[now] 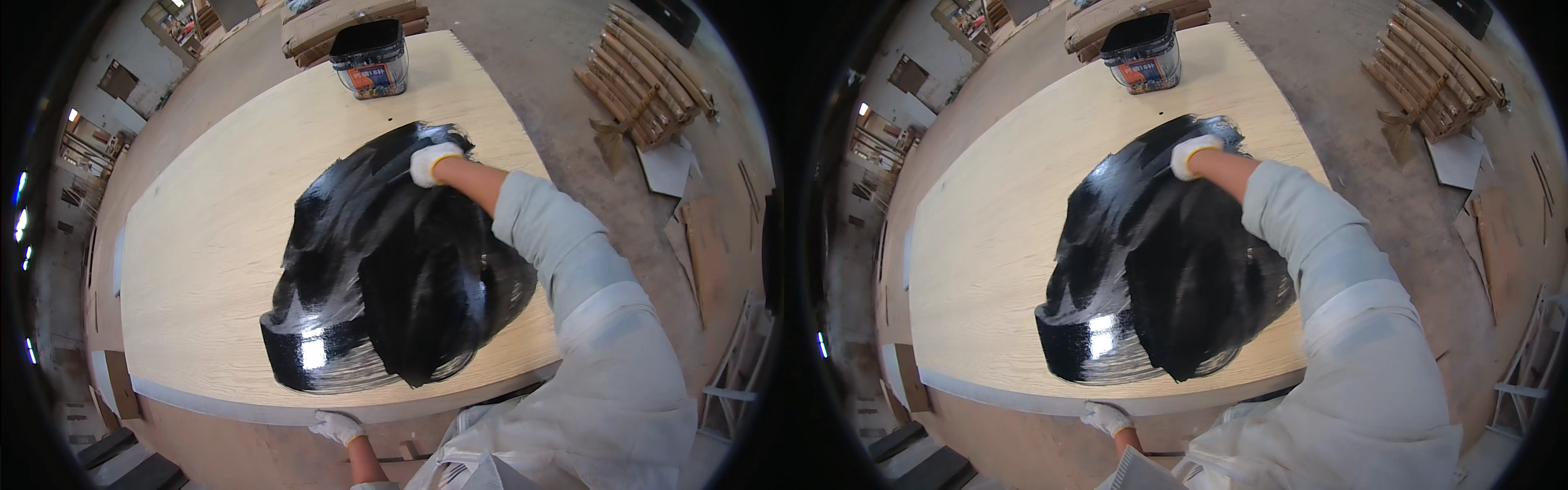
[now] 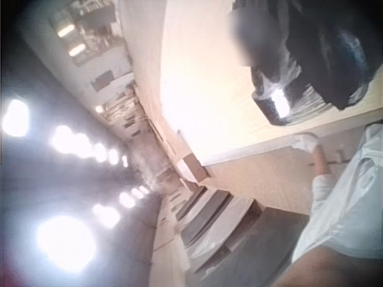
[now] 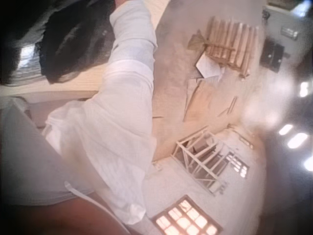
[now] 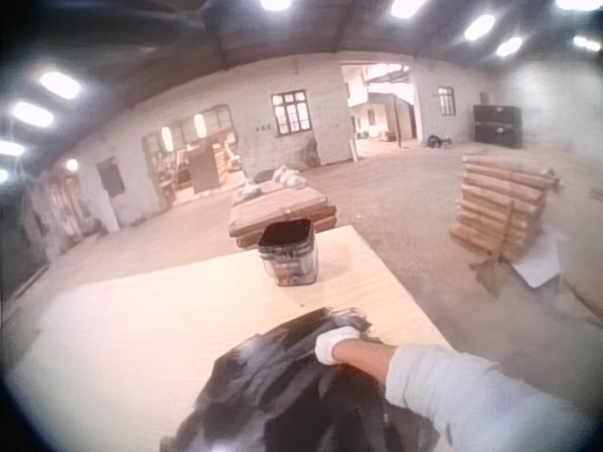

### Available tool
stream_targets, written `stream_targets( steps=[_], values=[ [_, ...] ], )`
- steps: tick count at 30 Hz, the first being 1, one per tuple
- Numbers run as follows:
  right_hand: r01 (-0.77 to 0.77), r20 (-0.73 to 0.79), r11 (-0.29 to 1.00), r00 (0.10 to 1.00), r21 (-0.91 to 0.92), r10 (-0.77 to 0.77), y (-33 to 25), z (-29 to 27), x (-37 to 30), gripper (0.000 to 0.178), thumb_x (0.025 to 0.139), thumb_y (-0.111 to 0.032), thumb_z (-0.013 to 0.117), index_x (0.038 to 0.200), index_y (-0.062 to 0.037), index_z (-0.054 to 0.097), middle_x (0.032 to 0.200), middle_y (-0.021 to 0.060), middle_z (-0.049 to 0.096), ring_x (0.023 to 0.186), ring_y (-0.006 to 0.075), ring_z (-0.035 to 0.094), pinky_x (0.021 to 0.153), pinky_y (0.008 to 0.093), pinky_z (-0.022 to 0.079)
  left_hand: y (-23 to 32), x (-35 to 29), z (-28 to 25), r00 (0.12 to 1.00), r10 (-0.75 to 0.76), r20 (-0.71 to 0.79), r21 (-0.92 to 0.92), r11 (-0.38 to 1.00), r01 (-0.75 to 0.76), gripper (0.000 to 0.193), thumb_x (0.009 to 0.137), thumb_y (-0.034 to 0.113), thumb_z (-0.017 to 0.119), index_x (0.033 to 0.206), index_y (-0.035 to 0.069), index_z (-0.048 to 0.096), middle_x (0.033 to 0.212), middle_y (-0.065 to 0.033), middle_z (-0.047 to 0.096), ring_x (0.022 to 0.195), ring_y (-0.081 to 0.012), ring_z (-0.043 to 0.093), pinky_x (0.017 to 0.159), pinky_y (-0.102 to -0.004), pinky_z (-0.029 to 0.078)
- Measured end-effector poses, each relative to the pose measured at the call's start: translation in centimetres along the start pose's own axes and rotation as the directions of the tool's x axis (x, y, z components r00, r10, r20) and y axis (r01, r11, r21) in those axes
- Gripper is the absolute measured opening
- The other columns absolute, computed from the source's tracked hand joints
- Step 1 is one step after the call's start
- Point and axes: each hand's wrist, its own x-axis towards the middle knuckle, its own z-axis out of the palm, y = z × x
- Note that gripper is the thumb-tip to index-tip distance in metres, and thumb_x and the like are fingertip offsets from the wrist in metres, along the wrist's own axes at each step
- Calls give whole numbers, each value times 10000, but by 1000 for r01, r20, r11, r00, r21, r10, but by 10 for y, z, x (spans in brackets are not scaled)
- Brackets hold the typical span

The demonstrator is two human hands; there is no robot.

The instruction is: The person carries a paint bucket and a large wooden board, places the board on supports, and applies black paint with a brush. The person repeatedly dips the brush into the bucket and spreads the paint across the board surface.

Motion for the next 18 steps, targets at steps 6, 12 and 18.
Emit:
stream_targets(
  steps=[6,12,18],
  values=[
    [-240,-32,968,970,72,242,129,2,-5,343,882,-197,606,1135,-72,802,1267,203,740,1168,374,721,953,478,575,3,-5,11,999,19,-49,290,957,-4,680,1121,358,418,1558,-146,285,1534,-373,450,1344,-443,550,1124,-476,474],
    [-133,92,986,986,-97,142,127,15,-159,497,969,-163,474,1447,-163,611,1426,149,666,1315,349,638,1065,480,523,7,-8,-6,996,-27,-85,217,975,45,714,1114,370,428,1576,-147,257,1587,-378,385,1394,-454,512,1183,-473,419],
    [-30,138,980,989,-198,58,139,-21,-76,503,984,-253,557,1482,-200,596,1391,155,681,1274,372,652,1057,463,527,9,-2,3,996,-49,-77,149,987,60,747,1113,371,457,1600,-141,214,1627,-368,332,1466,-442,435,1222,-440,366]
  ],
)
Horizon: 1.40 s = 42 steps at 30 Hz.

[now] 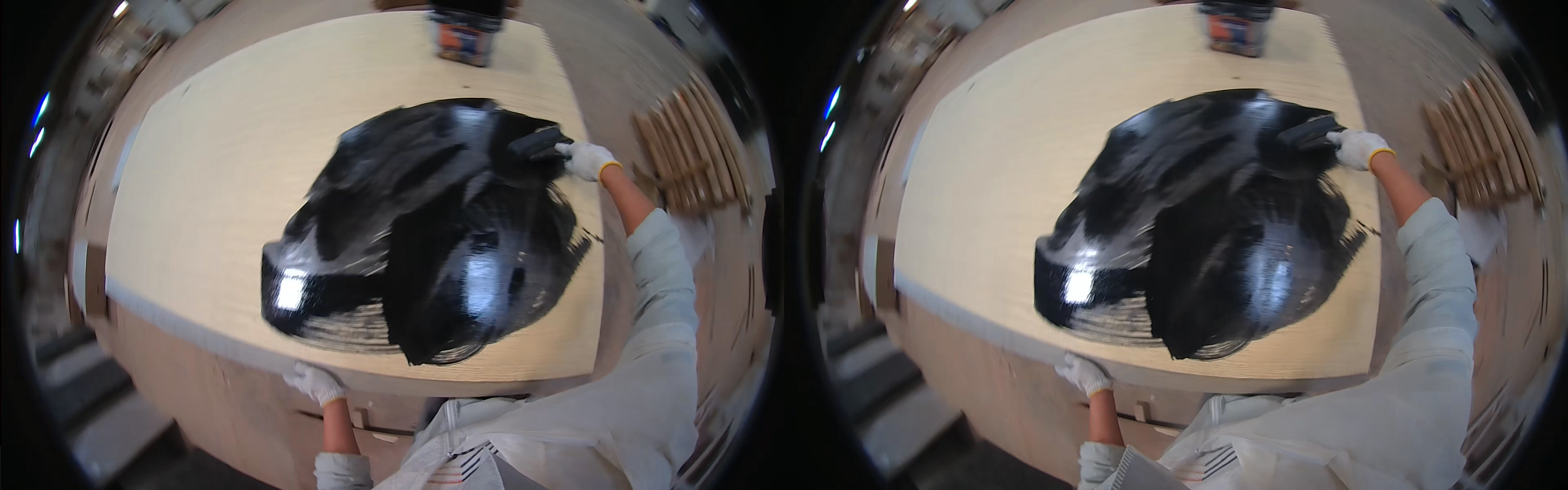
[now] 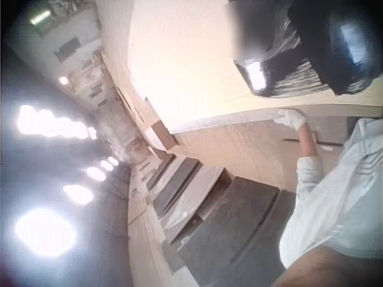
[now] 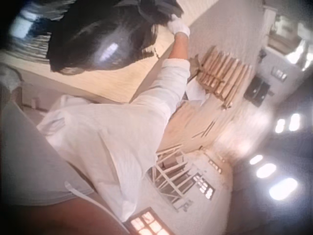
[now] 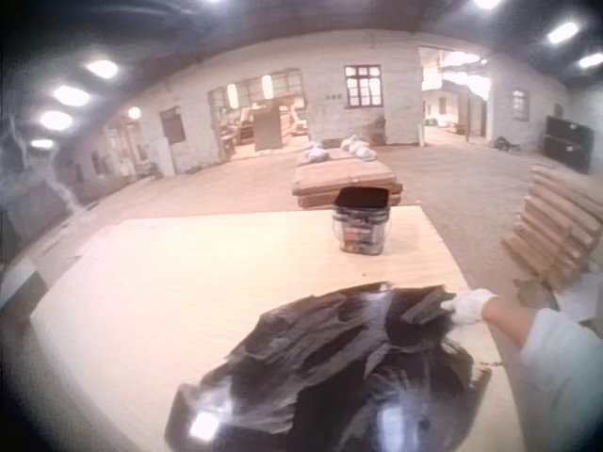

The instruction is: The person carries a paint bucket and a large wooden board, places the board on supports, and applies black paint with a brush. The person repeatedly dips the brush into the bucket and spreads the paint across the board surface.

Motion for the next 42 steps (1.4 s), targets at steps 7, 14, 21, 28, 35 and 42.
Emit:
stream_targets(
  steps=[7,14,21,28,35,42],
  values=[
    [482,-143,863,853,-152,-502,-223,-65,112,634,873,-131,599,1504,-187,582,1360,202,687,1259,399,658,1062,469,532,-13,8,-2,1000,-15,-23,18,1000,15,764,1103,373,490,1606,-131,216,1636,-343,346,1492,-427,408,1226,-427,331],
    [751,32,588,624,-301,-781,-456,-77,39,656,895,-140,552,1539,-261,549,1390,159,685,1268,342,668,1048,450,542,-27,9,-3,998,31,-58,-20,999,-32,746,1094,362,511,1611,-100,235,1578,-346,428,1397,-452,505,1158,-447,410],
    [596,16,710,770,-376,-638,-443,-96,83,530,937,-154,502,1453,-168,620,1434,143,662,1298,345,649,1058,456,541,-24,8,7,996,51,-66,-29,998,-53,718,1090,328,522,1605,-92,250,1544,-340,463,1340,-453,549,1141,-453,433],
    [589,19,696,768,-411,-640,-470,-106,90,523,923,-193,585,1443,-219,644,1398,143,686,1315,336,640,1060,446,535,-24,9,0,998,12,-61,-46,999,-15,717,1096,333,511,1606,-97,248,1592,-331,406,1381,-453,520,1151,-457,426],
    [730,-14,525,578,-438,-816,-507,-90,31,412,925,-181,577,1304,-191,739,1300,130,744,1174,312,731,927,458,607,-31,12,-5,1000,-6,-30,10,1000,6,734,1101,359,492,1610,-102,234,1621,-328,375,1438,-450,462,1197,-446,374],
    [715,-25,591,629,-374,-777,-477,-65,38,575,930,-135,510,1474,-287,617,1361,146,704,1226,313,699,1001,435,564,-22,8,-3,998,36,-45,8,999,-35,730,1104,351,490,1611,-106,230,1622,-330,377,1453,-440,450,1195,-438,372]
  ],
)
